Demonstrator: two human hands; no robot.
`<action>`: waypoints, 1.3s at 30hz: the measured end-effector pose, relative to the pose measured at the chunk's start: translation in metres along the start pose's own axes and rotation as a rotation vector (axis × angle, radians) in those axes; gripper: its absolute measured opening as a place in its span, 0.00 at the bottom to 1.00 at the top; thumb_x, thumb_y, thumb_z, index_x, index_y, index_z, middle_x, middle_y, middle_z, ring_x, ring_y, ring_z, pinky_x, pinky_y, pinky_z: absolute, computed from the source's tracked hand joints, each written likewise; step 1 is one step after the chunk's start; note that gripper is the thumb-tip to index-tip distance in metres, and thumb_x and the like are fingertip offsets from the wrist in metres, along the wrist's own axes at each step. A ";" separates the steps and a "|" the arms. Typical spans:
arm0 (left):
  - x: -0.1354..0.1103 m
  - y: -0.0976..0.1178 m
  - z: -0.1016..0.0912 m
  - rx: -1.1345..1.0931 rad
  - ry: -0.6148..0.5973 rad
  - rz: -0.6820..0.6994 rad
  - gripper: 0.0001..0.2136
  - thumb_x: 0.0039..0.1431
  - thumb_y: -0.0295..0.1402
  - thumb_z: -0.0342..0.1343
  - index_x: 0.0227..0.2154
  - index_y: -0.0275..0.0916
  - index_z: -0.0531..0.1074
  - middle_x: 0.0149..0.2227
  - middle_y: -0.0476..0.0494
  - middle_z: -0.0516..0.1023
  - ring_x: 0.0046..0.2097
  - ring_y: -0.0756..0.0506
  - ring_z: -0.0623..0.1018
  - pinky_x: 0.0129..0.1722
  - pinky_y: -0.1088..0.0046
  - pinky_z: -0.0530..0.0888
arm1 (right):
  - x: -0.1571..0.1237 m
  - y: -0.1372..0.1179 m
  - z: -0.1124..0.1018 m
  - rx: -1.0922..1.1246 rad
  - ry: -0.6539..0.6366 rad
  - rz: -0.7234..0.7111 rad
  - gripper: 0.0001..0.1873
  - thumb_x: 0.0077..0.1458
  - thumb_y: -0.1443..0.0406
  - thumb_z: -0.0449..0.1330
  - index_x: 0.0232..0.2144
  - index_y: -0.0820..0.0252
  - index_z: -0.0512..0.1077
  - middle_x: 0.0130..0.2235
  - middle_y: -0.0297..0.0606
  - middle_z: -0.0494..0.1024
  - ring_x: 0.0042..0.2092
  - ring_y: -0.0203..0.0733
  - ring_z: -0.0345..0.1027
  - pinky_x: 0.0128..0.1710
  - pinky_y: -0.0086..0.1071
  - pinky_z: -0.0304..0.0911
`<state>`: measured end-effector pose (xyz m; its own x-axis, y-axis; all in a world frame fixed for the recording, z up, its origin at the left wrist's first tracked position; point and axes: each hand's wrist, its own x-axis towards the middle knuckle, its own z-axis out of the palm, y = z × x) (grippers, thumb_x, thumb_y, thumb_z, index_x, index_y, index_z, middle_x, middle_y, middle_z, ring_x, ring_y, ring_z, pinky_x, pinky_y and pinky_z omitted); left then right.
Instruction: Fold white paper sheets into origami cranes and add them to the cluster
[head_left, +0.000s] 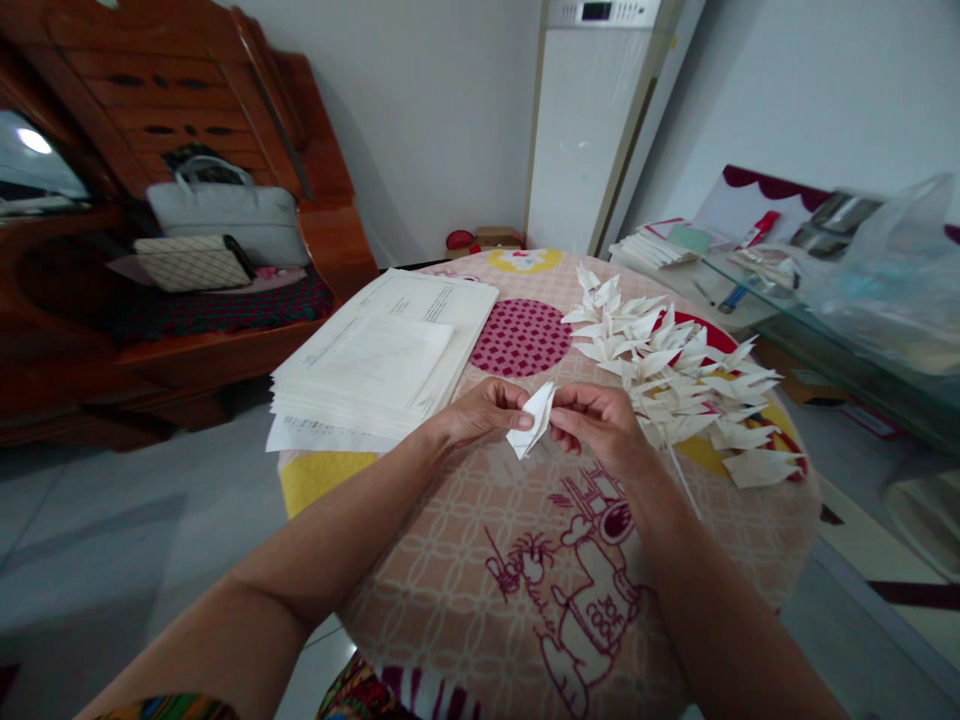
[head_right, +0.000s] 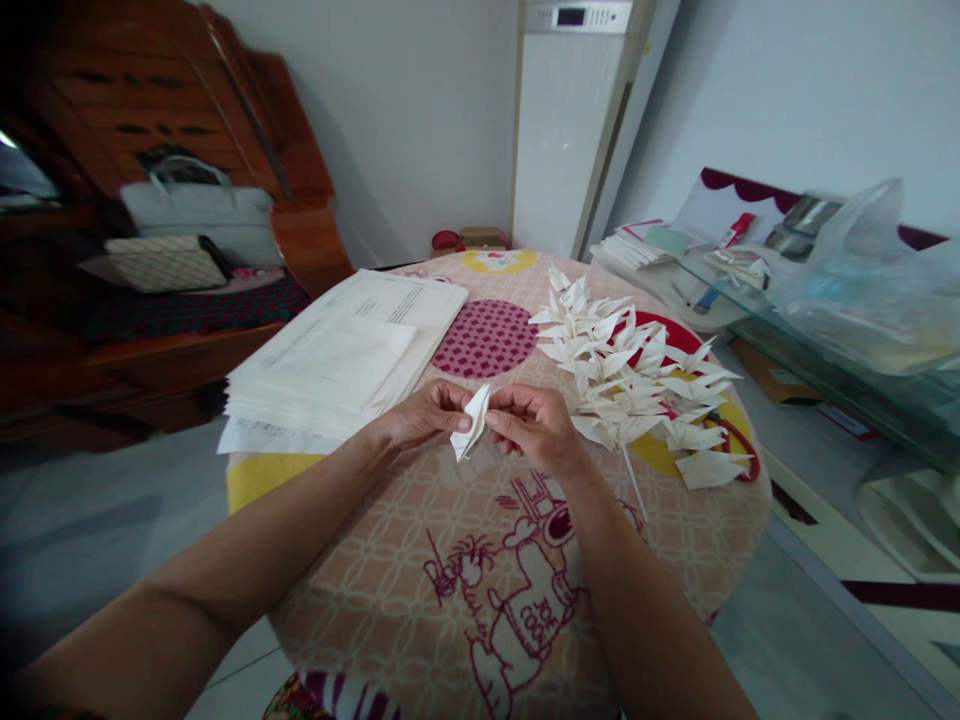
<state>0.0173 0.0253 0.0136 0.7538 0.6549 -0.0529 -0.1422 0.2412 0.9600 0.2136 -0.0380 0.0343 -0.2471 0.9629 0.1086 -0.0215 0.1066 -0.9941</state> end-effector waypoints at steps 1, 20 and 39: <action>0.000 -0.001 0.001 -0.008 0.010 0.004 0.20 0.36 0.43 0.75 0.23 0.30 0.78 0.22 0.46 0.77 0.23 0.53 0.72 0.26 0.77 0.68 | 0.000 0.000 0.000 0.000 0.002 -0.001 0.12 0.52 0.57 0.66 0.33 0.60 0.78 0.22 0.31 0.76 0.18 0.30 0.65 0.16 0.23 0.58; 0.005 -0.007 0.013 -0.055 0.160 -0.017 0.22 0.34 0.44 0.75 0.20 0.31 0.74 0.19 0.49 0.73 0.21 0.54 0.68 0.23 0.79 0.61 | 0.001 0.003 0.014 -0.155 0.293 -0.036 0.09 0.46 0.64 0.61 0.18 0.58 0.68 0.15 0.27 0.66 0.16 0.29 0.54 0.16 0.24 0.51; 0.004 -0.012 0.014 -0.015 0.127 0.029 0.18 0.41 0.41 0.72 0.23 0.30 0.75 0.22 0.49 0.74 0.23 0.54 0.68 0.24 0.78 0.62 | 0.002 0.000 0.012 -0.038 0.236 0.013 0.13 0.49 0.64 0.60 0.16 0.59 0.67 0.14 0.27 0.67 0.15 0.28 0.57 0.14 0.23 0.52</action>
<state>0.0314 0.0150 0.0059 0.6622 0.7469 -0.0607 -0.1725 0.2308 0.9576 0.2018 -0.0388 0.0346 -0.0137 0.9950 0.0985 0.0180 0.0987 -0.9950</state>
